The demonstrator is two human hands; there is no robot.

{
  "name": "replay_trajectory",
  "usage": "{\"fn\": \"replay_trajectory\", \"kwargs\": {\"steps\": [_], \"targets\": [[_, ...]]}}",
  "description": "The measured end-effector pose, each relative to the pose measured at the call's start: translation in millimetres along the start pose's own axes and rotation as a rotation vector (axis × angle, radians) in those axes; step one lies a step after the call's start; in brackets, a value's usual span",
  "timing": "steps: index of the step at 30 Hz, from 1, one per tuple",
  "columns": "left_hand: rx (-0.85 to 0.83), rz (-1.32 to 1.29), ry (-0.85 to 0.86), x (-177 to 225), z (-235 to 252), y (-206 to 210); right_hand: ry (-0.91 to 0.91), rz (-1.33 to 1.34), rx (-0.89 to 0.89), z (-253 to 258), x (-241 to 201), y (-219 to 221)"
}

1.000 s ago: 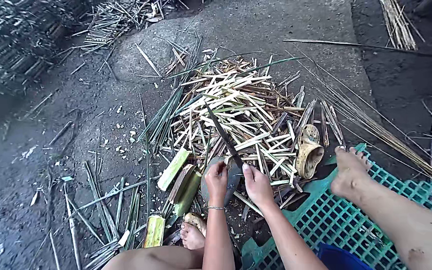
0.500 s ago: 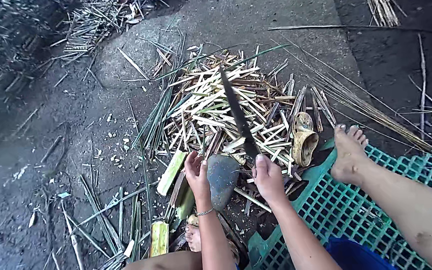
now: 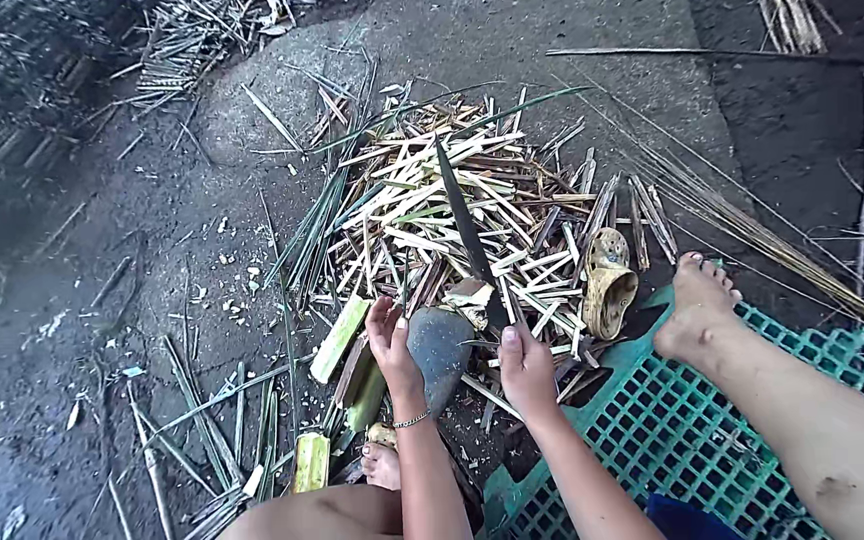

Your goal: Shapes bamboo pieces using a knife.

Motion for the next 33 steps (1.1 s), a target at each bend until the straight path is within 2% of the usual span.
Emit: {"fn": "replay_trajectory", "kwargs": {"steps": [1, 3, 5, 8, 10, 12, 14, 16, 18, 19, 21, 24, 25, 26, 28, 30, 31, 33], "targets": [[-0.089, 0.075, -0.002, -3, -3, 0, 0.087, -0.057, -0.071, -3, 10, 8], [-0.293, 0.244, -0.049, -11, -13, 8, 0.402, -0.217, -0.349, -7, 43, 30], [-0.345, 0.379, -0.069, -24, -18, 21, 0.507, -0.319, -0.461, -2, 59, 43], [-0.117, 0.475, 0.039, -26, -24, 20, 0.513, -0.344, -0.516, 2, 49, 40], [0.021, 0.482, 0.25, -13, -23, 9, 0.454, -0.356, -0.502, -1, 37, 35], [0.091, 0.41, 0.505, 4, -22, -4, 0.345, -0.344, -0.427, -8, 23, 34], [0.092, 0.364, 0.592, 10, -20, -14, 0.307, -0.347, -0.387, -16, 17, 38], [0.034, 0.468, 0.501, -2, -14, -14, 0.411, -0.367, -0.448, -18, 33, 50], [-0.06, 0.599, 0.298, -27, -12, -5, 0.553, -0.363, -0.482, -18, 56, 57], [-0.06, 0.622, 0.251, -33, -9, -2, 0.577, -0.361, -0.478, -13, 58, 57], [-0.021, 0.614, 0.295, -27, -6, -4, 0.563, -0.376, -0.492, -4, 43, 49], [0.06, 0.523, 0.457, -12, -19, -14, 0.459, -0.426, -0.475, -12, 18, 34], [0.076, 0.528, 0.445, -13, -22, -13, 0.452, -0.434, -0.472, -17, 22, 36], [0.06, 0.569, 0.372, -20, -26, -13, 0.491, -0.44, -0.486, -25, 33, 41], [-0.071, 0.614, 0.115, -48, -26, -10, 0.572, -0.44, -0.501, -27, 55, 49], [-0.067, 0.635, 0.007, -56, -19, -9, 0.58, -0.439, -0.521, -16, 51, 52], [-0.011, 0.641, 0.022, -50, -21, -14, 0.576, -0.442, -0.542, -17, 43, 51], [0.117, 0.595, 0.217, -34, -27, -23, 0.528, -0.439, -0.542, -26, 25, 43]]}}
Point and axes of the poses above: each hand's wrist, its own z-axis towards the middle knuckle, its own y-axis out of the palm, x = y × z, the point moved 5 cm from there along z, towards the middle knuckle, and after that the axes turned 11 degrees about z, right-handed, at the moved point
